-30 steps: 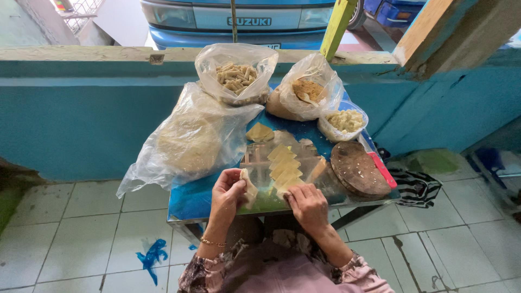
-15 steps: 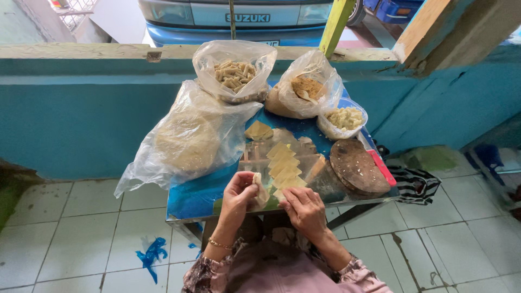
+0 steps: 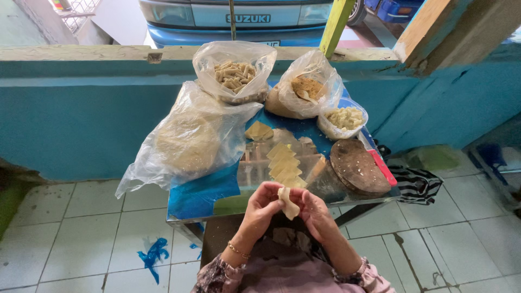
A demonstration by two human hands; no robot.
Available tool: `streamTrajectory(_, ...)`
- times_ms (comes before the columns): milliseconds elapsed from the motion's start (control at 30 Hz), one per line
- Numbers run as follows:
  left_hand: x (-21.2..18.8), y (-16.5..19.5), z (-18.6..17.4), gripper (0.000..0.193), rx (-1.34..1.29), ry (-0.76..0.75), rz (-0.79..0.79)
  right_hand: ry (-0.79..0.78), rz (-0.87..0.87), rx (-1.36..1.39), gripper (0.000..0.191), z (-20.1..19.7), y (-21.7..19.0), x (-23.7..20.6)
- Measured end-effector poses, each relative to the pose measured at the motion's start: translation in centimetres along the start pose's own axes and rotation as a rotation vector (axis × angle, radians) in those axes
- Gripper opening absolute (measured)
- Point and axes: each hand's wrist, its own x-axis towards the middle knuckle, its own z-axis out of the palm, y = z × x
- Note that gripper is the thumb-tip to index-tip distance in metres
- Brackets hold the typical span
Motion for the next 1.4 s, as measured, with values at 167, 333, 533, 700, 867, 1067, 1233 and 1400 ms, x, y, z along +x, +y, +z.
streamTrajectory(167,-0.6,0.8,0.3,0.036,0.251,-0.010,-0.002,0.029,-0.105,-0.072,0.014,-3.2,0.6,0.8)
streamTrajectory(333,-1.0,1.6,1.4,0.028,0.787,0.157,0.056,0.057,-0.205,-0.457,0.014,-3.8,-0.5,0.8)
streamTrajectory(533,-1.1,1.6,2.9,0.011,1.314,0.214,0.247,0.118,-0.343,-0.892,0.020,-1.0,-3.3,1.4)
streamTrajectory(700,-0.9,1.4,3.1,0.010,1.508,0.198,0.282,0.099,-0.383,-1.152,0.021,1.2,-4.6,2.2)
streamTrajectory(867,-0.9,1.3,2.9,0.009,1.548,0.205,0.352,0.055,-0.775,-1.425,0.016,2.0,-4.5,2.4)
streamTrajectory(1067,-0.8,1.2,2.7,0.007,1.653,0.173,0.401,0.076,-0.846,-1.529,0.009,1.6,-3.7,2.9)
streamTrajectory(1233,-0.5,1.6,2.4,0.009,1.592,0.165,0.385,0.114,-0.919,-1.544,0.030,-2.0,-6.9,5.0)
streamTrajectory(1400,0.0,2.8,2.0,0.006,1.455,0.161,0.305,0.411,-0.606,-2.138,0.047,-8.6,-15.3,11.9)
